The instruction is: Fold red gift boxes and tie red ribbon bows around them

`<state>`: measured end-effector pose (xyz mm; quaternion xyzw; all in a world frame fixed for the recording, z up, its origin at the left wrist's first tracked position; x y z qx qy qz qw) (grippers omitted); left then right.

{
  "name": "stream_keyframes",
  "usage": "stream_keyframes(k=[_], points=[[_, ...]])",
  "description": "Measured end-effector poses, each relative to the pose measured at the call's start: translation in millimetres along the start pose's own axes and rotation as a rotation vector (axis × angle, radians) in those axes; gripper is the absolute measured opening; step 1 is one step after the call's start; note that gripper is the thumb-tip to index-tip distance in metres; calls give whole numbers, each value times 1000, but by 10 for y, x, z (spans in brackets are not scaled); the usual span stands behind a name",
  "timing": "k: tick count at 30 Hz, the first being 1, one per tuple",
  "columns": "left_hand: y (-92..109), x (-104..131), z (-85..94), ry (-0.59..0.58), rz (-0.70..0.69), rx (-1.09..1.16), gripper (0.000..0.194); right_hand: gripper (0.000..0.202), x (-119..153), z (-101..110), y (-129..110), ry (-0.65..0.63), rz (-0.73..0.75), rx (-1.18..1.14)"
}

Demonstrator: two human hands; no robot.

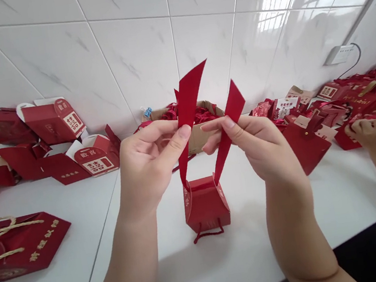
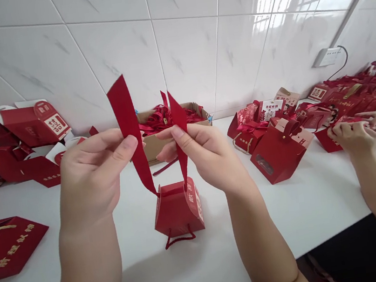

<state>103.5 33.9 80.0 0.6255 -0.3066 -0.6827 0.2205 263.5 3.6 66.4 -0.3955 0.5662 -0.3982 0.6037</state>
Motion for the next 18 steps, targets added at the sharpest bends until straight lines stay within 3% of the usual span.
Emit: stream_keyframes(k=[13,18], points=[[5,24,-56,-79,19,-117,8,33,64,75,-74,132,79,57],[10,19,-62,-98,21,-119,9,32,34,71,-41,136,45,56]])
Point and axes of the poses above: each hand's wrist, its own x-axis away from the middle knuckle, its own z-axis out of the back of the hand, y = z × x, the point moved 5 cm from there along -x, towards the middle knuckle, and after that the axes turned 7 degrees about -z, right-handed, at the moved point
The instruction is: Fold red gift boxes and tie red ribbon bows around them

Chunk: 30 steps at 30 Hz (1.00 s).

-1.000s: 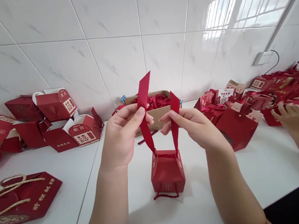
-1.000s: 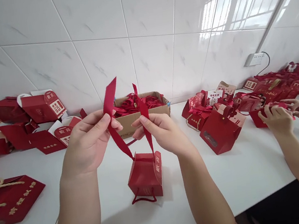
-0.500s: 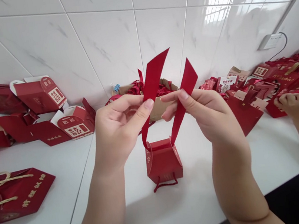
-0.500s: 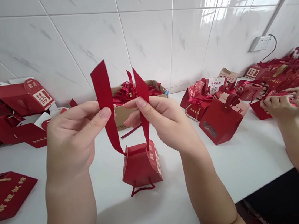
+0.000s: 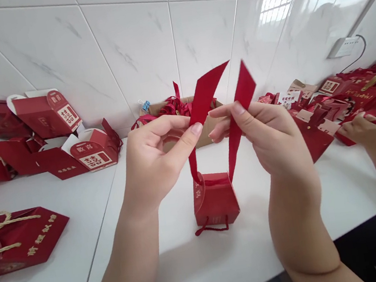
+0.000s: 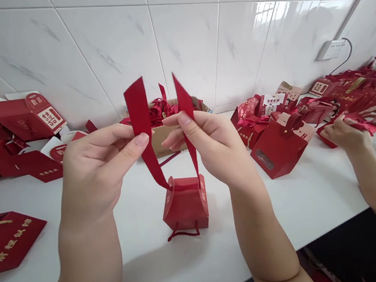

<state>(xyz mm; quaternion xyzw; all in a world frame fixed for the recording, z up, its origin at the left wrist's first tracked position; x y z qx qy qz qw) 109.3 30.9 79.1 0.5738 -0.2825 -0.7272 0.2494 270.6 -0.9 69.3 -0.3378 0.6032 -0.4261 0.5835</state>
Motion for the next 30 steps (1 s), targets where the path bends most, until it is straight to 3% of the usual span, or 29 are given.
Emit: stream_keyframes(k=[11,17,21,23,26,30], points=[[33,46,-89,38,-62,30,9,34,-61,-158,150,-120,-112,-37],[61,35,-107,52,-35,21,11,57,-61,-220,124,-213,-122,-67],[68,49,-128,25,-62,25,12,41,1,-269,20,-282,-34,-17],[81,62,-134,31,-125,-28,10,37,19,-274,30,-266,-48,17],[106,66,-132,37,-192,-112,7,50,3,-231,123,-202,-108,2],[88,33,-93,57,-99,-120,21,56,-36,-151,227,-145,-156,-33]])
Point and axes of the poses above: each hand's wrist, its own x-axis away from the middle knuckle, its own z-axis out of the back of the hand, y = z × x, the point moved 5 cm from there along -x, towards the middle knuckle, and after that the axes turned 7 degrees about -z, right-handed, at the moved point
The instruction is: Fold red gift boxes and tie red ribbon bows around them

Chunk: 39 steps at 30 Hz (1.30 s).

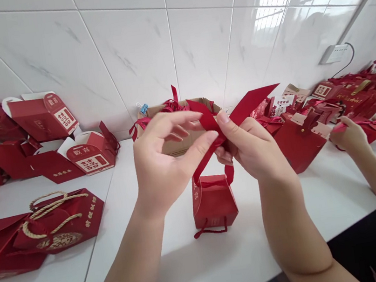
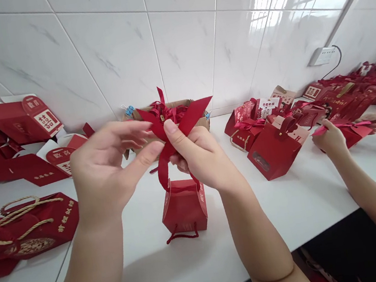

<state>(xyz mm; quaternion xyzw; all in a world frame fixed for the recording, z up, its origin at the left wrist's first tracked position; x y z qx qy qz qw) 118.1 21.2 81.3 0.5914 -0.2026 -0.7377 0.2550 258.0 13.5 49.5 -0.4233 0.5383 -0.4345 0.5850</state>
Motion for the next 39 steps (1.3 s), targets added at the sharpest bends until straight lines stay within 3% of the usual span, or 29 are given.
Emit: stream_keyframes(k=[2,5,11,14,15,17,20,21,22,24,26,29,31,34,39], points=[[-35,-9,18,30,66,52,29,56,1,-3,-1,-29,-19,19],[-83,-11,1,17,104,135,18,58,21,-48,-50,-83,-31,52],[-34,6,97,241,-45,50,8,56,18,-113,-95,-152,-36,34],[43,14,144,253,-116,52,7,54,-16,-121,-59,-211,-41,-23],[73,8,163,211,-154,62,9,54,-32,-114,-45,-218,-36,-42],[118,-11,161,-21,-222,72,12,54,-63,-90,-26,-214,-18,-70],[46,54,40,-656,-169,24,3,57,-86,-56,-22,-206,-4,-73],[-1,63,42,-734,-124,17,8,57,-83,-46,-28,-203,-4,-57],[-51,42,61,-715,-76,20,20,56,-75,-36,-38,-200,-1,-27],[-144,-44,119,-493,4,48,36,51,-42,-24,-67,-209,19,74],[-235,-84,106,-354,79,95,38,38,9,-30,-110,-256,83,176],[-355,-43,-48,-479,219,225,40,12,96,-50,-182,-336,227,264],[-402,5,-104,-555,311,320,44,12,135,-54,-207,-344,275,342],[-385,63,-109,-573,366,378,43,27,158,-17,-247,-223,305,505],[-189,156,-123,-557,267,271,36,31,204,36,-304,-7,421,689]])
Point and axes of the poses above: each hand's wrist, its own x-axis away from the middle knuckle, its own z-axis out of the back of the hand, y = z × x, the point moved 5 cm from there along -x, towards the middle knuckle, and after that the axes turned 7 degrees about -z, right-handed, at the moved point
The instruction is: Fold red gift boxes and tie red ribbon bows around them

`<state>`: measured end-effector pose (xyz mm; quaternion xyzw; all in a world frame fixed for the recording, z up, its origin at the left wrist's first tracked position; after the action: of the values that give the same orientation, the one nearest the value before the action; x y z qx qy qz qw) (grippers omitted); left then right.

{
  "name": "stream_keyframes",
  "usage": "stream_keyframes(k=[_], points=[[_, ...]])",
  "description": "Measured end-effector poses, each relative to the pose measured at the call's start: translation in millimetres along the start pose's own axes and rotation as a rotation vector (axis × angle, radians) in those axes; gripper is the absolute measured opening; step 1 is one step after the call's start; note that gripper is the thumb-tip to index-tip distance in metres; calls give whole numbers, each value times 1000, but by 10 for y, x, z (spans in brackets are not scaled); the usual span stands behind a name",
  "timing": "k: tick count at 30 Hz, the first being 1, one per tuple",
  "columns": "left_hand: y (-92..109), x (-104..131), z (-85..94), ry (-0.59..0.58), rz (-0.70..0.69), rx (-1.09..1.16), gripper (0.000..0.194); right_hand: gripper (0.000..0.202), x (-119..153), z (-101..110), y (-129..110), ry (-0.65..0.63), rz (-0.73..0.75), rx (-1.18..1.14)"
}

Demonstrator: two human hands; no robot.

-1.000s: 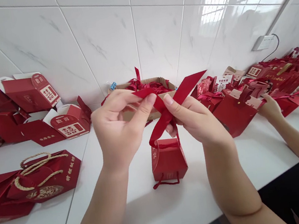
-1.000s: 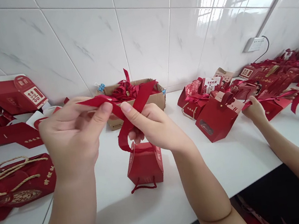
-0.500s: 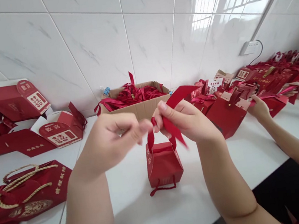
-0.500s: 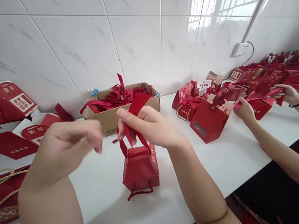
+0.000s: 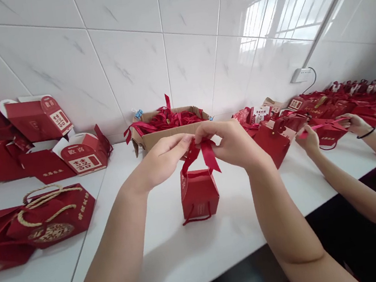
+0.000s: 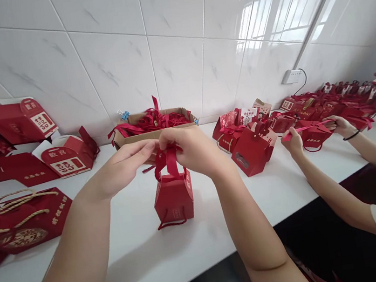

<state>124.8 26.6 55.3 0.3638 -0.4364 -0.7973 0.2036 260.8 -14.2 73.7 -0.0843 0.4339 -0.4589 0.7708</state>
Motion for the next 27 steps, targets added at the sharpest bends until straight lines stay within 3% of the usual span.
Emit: stream_keyframes(k=[5,8,15,21,27], points=[[22,38,-62,99,-41,13,38,22,60,9,48,280,68,38],[-11,26,-73,146,-49,-38,35,18,103,-12,66,385,126,56],[32,-17,-72,296,-130,-180,25,15,153,-31,102,522,152,90],[35,-35,-15,376,-219,-94,24,14,211,-20,168,632,161,74],[88,9,91,406,-228,-150,25,10,273,2,201,600,160,72]])
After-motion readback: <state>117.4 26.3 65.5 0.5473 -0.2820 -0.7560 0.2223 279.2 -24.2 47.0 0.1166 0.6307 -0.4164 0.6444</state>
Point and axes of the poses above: each hand's wrist, its own x-axis away from the middle knuckle, its own z-axis out of the back of the hand, y = z × x, the point moved 5 cm from there along -x, towards the middle knuckle, and after that the axes turned 7 degrees about -z, right-handed, at the moved point
